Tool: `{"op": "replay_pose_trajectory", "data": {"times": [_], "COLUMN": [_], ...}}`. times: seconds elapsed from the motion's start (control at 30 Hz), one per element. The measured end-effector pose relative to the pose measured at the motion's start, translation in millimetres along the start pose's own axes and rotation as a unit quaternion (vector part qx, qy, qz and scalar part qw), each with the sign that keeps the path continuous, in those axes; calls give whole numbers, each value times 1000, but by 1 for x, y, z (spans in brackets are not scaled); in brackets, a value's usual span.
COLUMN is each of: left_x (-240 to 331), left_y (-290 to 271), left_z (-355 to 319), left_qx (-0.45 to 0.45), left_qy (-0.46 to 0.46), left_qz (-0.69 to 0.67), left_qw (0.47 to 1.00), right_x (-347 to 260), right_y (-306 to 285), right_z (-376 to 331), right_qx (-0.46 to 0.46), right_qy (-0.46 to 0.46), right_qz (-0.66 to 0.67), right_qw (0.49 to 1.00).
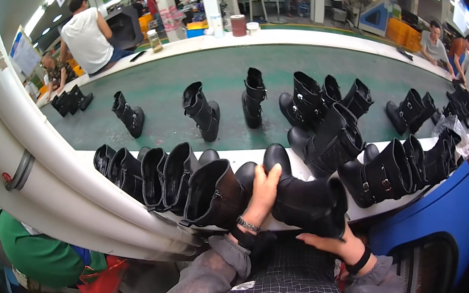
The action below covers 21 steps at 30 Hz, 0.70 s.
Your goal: The recorder is inspecting and assembling black leather boots at a footwear production line.
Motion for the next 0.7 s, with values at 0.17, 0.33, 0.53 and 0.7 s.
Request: {"op": "replay_pose_trajectory", "data": {"times": [0.17,0.33,0.53,0.7], "left_x": [50,75,51,71], "left_y": [1,-85,-103,-43], "left_z": [-106,-177,-151,-149], "left_qx": [-15,117,166,95], "left_qy": [335,355,182,312], "left_qz": [312,223,263,350], "left_qw": [889,900,933,878], "right_x": [-24,-35,-51,-54], "right_y": [-3,10,43,52], "right_z": [26,42,46,63], "right_qx": [133,97,83,195], "right_qy": [-86,-67,-10,12], "right_qz": [56,-29,55,43], "right_qw": [986,993,995,980]}}
Point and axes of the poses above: each hand's wrist, its own z-axis towards the middle knuckle, its own y-axis out of the palm, x = y × z, the point moved 5 cm from there along z, towards the middle knuckle, and after that the axes turned 12 degrees about z, right-handed, at the moved point
